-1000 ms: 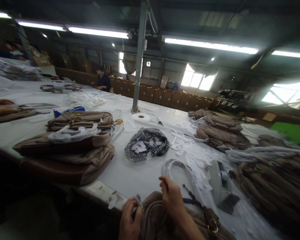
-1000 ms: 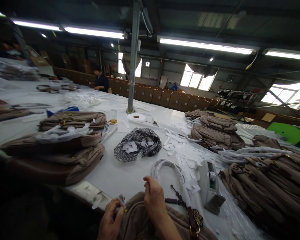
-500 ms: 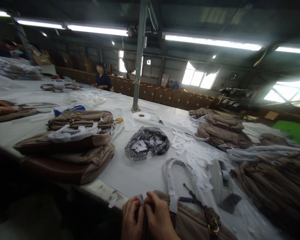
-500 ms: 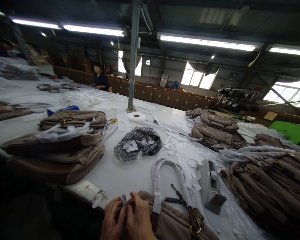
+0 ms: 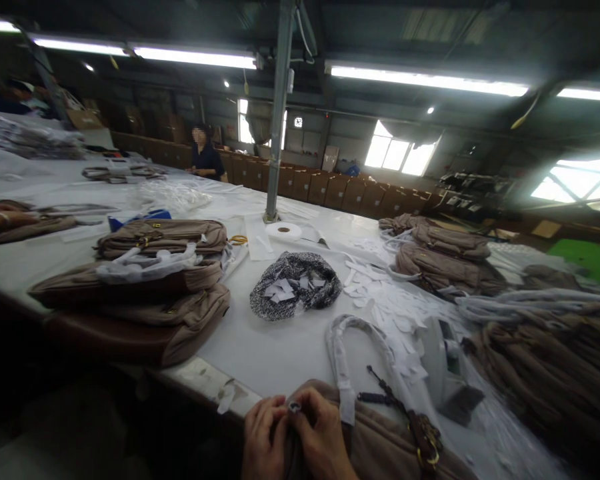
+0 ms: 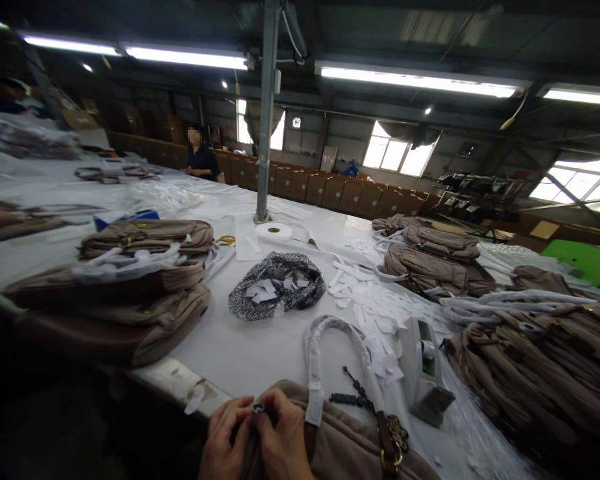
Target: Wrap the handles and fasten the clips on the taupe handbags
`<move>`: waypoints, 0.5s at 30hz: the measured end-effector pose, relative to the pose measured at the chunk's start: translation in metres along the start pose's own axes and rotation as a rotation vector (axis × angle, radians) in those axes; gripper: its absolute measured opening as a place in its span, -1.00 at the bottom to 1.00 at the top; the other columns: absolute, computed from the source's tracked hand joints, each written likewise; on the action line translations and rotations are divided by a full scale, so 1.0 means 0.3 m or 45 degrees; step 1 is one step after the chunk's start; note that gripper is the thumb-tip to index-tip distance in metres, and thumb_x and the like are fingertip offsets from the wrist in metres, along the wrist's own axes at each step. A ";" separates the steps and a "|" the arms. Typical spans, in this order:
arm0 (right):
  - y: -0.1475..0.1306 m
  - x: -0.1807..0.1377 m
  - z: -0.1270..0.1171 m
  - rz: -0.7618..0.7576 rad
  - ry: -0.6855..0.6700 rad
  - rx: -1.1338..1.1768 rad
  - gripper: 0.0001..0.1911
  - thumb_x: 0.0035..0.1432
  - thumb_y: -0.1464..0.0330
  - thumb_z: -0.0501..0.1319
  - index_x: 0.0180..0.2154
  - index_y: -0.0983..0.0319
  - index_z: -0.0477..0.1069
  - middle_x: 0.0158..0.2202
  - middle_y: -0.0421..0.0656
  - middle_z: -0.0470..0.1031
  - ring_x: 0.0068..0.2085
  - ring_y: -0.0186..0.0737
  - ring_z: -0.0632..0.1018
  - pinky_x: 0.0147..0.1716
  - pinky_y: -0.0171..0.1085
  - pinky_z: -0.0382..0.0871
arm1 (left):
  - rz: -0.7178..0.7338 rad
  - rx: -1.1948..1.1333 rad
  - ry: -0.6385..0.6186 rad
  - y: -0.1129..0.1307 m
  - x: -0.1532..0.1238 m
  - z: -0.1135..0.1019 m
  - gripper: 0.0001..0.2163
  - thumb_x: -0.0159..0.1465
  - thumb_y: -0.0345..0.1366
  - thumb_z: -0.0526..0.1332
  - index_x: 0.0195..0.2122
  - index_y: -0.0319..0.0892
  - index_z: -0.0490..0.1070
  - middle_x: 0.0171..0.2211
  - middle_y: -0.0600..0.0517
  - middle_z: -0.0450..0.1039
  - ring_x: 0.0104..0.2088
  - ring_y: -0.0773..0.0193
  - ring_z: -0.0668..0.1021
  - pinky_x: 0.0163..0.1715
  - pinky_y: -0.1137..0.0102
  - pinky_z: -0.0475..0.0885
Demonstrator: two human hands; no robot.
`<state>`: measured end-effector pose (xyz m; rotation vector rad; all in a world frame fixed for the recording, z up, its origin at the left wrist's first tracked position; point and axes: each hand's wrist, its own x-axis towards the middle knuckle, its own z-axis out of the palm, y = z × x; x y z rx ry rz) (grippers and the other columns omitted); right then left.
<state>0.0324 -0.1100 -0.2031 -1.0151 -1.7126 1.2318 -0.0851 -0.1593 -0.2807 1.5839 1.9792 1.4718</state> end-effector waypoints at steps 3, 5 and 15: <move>0.014 0.000 -0.012 -0.021 -0.023 0.094 -0.93 0.08 0.45 0.19 -0.45 0.24 0.38 -0.47 -0.21 0.46 -0.39 -0.25 0.47 -0.37 -0.35 0.31 | -0.230 -0.134 -0.023 0.014 0.005 -0.004 -0.79 0.20 -0.13 0.16 -0.29 -0.13 0.48 -0.13 -0.11 0.50 -0.05 0.03 0.49 -0.05 0.09 0.44; 0.019 0.001 -0.020 -0.027 -0.032 0.116 -0.93 0.09 0.44 0.19 -0.45 0.24 0.37 -0.49 -0.22 0.43 -0.41 -0.27 0.45 -0.39 -0.36 0.30 | -0.348 -0.239 0.056 0.030 0.016 -0.012 -0.68 0.17 -0.08 0.19 -0.16 -0.18 0.43 -0.09 -0.15 0.48 -0.03 0.01 0.49 -0.02 0.06 0.42; 0.060 0.010 0.029 0.180 0.240 0.056 -0.92 0.00 0.37 0.24 -0.43 0.26 0.39 -0.53 -0.22 0.43 -0.47 -0.27 0.44 -0.45 -0.36 0.32 | 0.385 0.160 0.195 0.001 0.018 -0.016 -0.87 0.23 -0.33 0.19 -0.25 -0.06 0.51 -0.32 0.10 0.62 -0.31 0.27 0.62 -0.12 0.36 0.40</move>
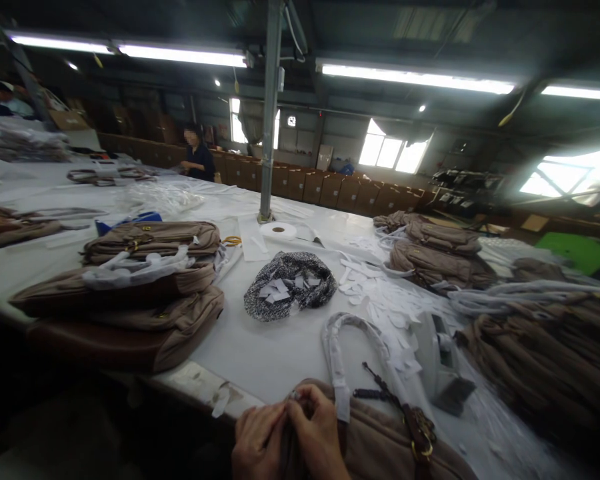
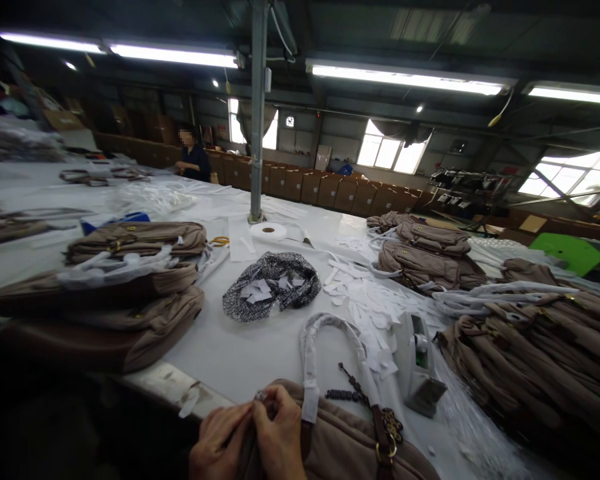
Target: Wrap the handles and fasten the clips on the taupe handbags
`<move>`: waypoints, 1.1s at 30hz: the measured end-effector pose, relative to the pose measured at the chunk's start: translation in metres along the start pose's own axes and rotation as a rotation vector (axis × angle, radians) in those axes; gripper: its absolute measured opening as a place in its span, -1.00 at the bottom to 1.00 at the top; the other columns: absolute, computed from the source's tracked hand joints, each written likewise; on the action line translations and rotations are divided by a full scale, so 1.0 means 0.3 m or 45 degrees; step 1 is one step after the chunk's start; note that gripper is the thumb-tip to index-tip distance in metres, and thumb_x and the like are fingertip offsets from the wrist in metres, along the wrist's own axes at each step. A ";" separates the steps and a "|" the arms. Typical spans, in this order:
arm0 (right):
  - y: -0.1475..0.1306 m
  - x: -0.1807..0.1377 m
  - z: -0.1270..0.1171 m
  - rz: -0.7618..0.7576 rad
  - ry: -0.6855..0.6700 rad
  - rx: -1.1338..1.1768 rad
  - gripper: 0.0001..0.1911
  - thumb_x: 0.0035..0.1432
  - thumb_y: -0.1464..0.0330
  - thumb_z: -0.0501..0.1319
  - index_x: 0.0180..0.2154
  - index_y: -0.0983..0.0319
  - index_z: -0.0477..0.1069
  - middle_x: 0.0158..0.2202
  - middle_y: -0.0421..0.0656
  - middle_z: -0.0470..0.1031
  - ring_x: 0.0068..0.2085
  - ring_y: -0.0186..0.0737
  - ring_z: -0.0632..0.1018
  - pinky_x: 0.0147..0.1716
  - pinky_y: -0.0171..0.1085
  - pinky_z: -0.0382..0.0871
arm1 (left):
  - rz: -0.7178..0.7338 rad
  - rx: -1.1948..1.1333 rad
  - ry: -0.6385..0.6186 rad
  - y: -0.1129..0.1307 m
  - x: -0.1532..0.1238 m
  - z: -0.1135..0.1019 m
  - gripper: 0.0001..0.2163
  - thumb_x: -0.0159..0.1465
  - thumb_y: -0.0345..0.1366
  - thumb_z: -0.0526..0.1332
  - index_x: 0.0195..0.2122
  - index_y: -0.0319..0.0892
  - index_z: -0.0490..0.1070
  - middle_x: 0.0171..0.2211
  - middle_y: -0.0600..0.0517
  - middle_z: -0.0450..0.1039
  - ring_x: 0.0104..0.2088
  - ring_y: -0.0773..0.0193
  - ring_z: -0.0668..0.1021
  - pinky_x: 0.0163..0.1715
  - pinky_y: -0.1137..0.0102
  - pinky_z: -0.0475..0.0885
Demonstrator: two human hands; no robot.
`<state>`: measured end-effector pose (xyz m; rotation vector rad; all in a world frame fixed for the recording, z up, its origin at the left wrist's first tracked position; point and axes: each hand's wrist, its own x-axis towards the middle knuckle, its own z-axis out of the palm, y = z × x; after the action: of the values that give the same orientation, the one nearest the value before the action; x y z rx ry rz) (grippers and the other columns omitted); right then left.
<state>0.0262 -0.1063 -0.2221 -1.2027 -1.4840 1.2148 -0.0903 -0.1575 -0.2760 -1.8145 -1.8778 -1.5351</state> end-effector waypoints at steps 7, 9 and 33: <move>0.025 0.030 0.041 0.337 0.127 0.134 -0.93 -0.11 0.40 0.20 -0.49 0.26 0.34 -0.69 -0.29 0.36 -0.67 -0.35 0.37 -0.68 -0.41 0.23 | 0.577 0.212 -0.005 -0.033 -0.032 0.008 -0.74 0.29 -0.48 0.03 -0.06 -0.23 0.42 -0.20 -0.14 0.60 -0.15 0.19 0.59 0.13 0.14 0.12; 0.023 0.035 0.043 0.320 0.158 0.066 -0.95 -0.12 0.42 0.19 -0.49 0.27 0.35 -0.68 -0.28 0.37 -0.66 -0.35 0.38 -0.66 -0.41 0.24 | 0.574 0.215 -0.020 -0.031 -0.036 0.003 -0.72 0.30 -0.47 0.00 -0.04 -0.19 0.41 -0.16 -0.15 0.58 -0.11 0.16 0.57 0.12 0.09 0.13; -0.023 0.040 -0.303 0.076 0.280 -0.564 -0.75 0.00 0.20 0.21 -0.51 0.25 0.50 -0.47 -0.11 0.51 -0.39 -0.13 0.48 -0.38 -0.28 0.23 | -1.014 -0.832 -0.235 0.038 0.210 -0.063 -0.56 0.12 0.08 0.17 -0.21 -0.23 0.39 -0.18 -0.11 0.53 -0.06 0.03 0.51 0.07 0.11 0.28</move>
<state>0.1113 -0.0796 -0.1998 -1.6258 -1.6039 0.7770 -0.1087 -0.1301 -0.2180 -1.4693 -2.6014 -2.5558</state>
